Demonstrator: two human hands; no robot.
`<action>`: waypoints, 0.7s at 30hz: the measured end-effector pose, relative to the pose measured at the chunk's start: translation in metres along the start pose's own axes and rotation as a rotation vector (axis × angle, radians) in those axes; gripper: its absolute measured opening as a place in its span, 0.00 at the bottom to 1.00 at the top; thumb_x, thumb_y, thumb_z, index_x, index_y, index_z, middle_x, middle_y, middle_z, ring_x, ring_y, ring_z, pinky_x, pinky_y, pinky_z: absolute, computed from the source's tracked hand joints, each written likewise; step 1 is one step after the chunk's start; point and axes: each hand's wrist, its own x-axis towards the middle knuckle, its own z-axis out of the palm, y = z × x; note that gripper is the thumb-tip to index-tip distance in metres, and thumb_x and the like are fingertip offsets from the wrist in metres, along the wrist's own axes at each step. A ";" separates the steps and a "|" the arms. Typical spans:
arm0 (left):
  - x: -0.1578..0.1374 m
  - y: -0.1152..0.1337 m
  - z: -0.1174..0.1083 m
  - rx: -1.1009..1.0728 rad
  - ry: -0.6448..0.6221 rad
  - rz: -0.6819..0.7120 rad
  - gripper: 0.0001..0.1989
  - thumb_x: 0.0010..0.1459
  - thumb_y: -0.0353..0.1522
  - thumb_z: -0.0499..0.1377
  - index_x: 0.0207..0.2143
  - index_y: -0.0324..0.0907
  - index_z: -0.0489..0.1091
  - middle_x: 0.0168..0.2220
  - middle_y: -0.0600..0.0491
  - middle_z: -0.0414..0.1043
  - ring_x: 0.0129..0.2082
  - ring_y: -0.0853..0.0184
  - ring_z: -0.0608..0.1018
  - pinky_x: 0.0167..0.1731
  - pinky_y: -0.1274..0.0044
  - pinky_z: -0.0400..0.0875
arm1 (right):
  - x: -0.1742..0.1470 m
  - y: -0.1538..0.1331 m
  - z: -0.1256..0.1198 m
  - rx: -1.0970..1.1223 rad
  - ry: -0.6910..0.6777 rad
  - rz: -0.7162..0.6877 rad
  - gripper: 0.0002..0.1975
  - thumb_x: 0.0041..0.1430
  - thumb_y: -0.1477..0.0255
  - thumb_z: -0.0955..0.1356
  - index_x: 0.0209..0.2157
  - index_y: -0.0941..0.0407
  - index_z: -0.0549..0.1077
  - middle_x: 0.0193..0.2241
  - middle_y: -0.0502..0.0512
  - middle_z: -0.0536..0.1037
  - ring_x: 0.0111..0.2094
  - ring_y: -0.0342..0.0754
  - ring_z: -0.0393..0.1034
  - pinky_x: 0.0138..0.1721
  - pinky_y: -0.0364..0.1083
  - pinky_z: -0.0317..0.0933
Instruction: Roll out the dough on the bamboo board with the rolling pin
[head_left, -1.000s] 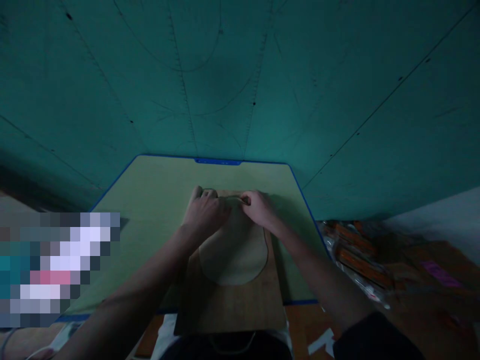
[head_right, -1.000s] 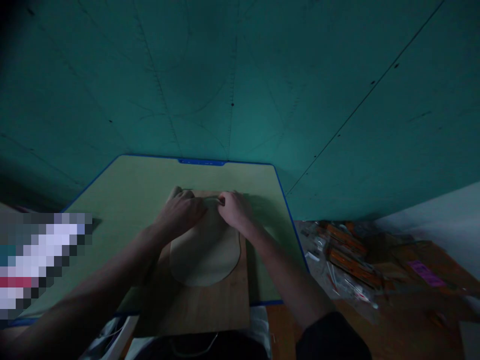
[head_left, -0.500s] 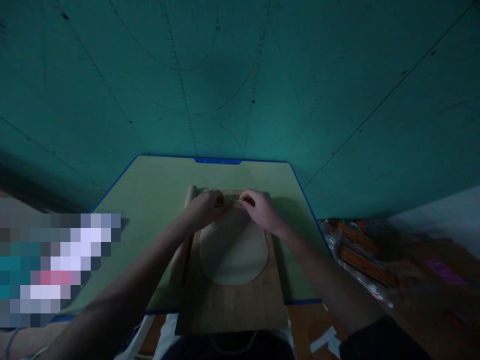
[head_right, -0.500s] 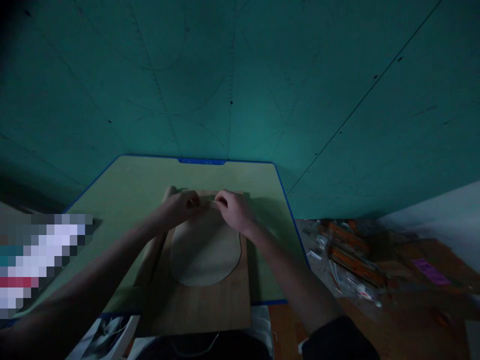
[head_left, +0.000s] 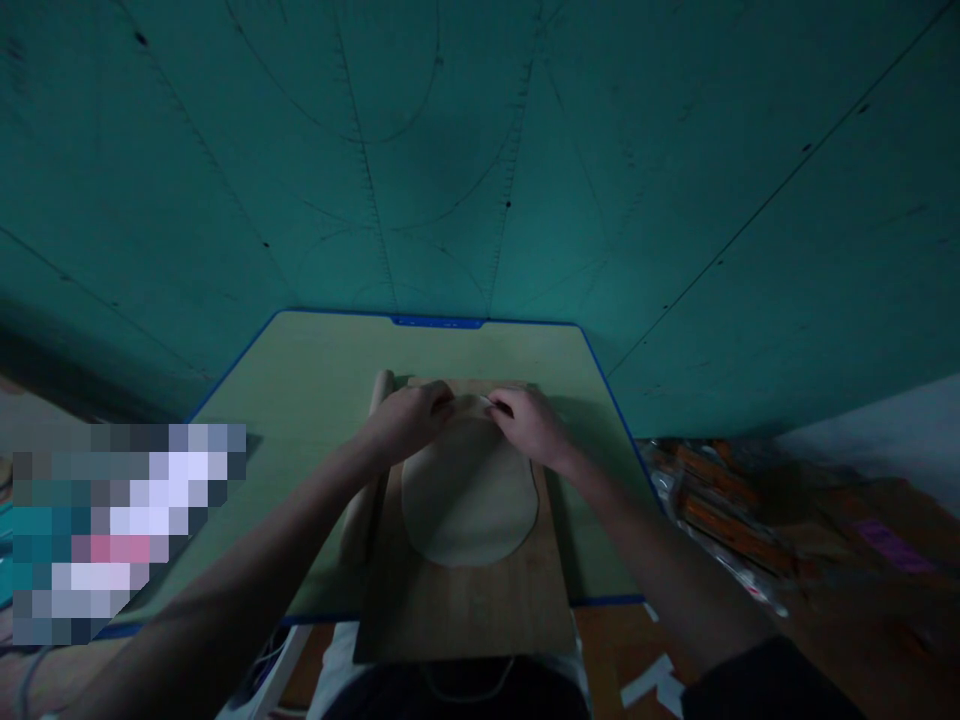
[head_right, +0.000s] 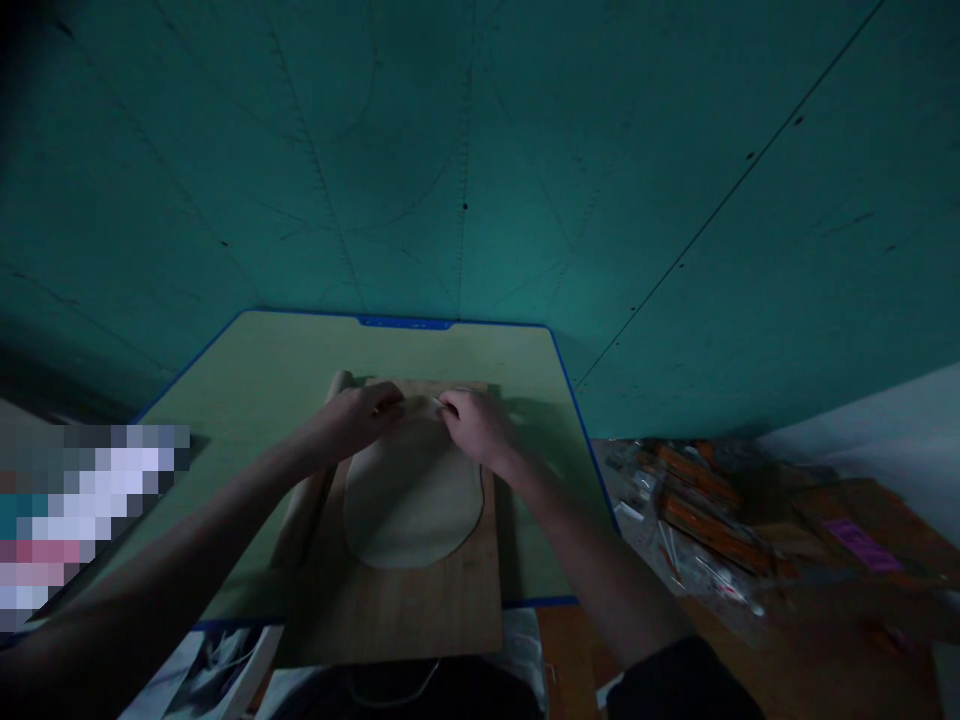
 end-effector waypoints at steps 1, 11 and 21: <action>-0.001 0.000 -0.001 -0.015 0.003 0.001 0.11 0.63 0.34 0.53 0.36 0.40 0.74 0.30 0.50 0.76 0.28 0.66 0.75 0.29 0.76 0.63 | 0.000 0.000 -0.001 0.011 0.001 0.002 0.10 0.63 0.79 0.67 0.28 0.55 0.74 0.28 0.50 0.77 0.32 0.46 0.70 0.33 0.44 0.54; -0.008 0.005 -0.010 -0.125 0.041 0.017 0.10 0.61 0.34 0.53 0.35 0.40 0.72 0.30 0.50 0.76 0.28 0.66 0.75 0.28 0.77 0.65 | -0.005 0.002 -0.012 0.151 0.006 -0.027 0.09 0.65 0.75 0.66 0.30 0.56 0.76 0.27 0.48 0.77 0.30 0.44 0.70 0.31 0.42 0.58; -0.047 0.000 0.000 0.000 0.109 0.209 0.11 0.64 0.32 0.57 0.47 0.40 0.74 0.41 0.46 0.79 0.41 0.60 0.79 0.39 0.71 0.73 | -0.055 -0.002 -0.007 -0.085 0.052 -0.356 0.11 0.68 0.75 0.64 0.39 0.55 0.79 0.36 0.57 0.79 0.39 0.50 0.73 0.39 0.49 0.67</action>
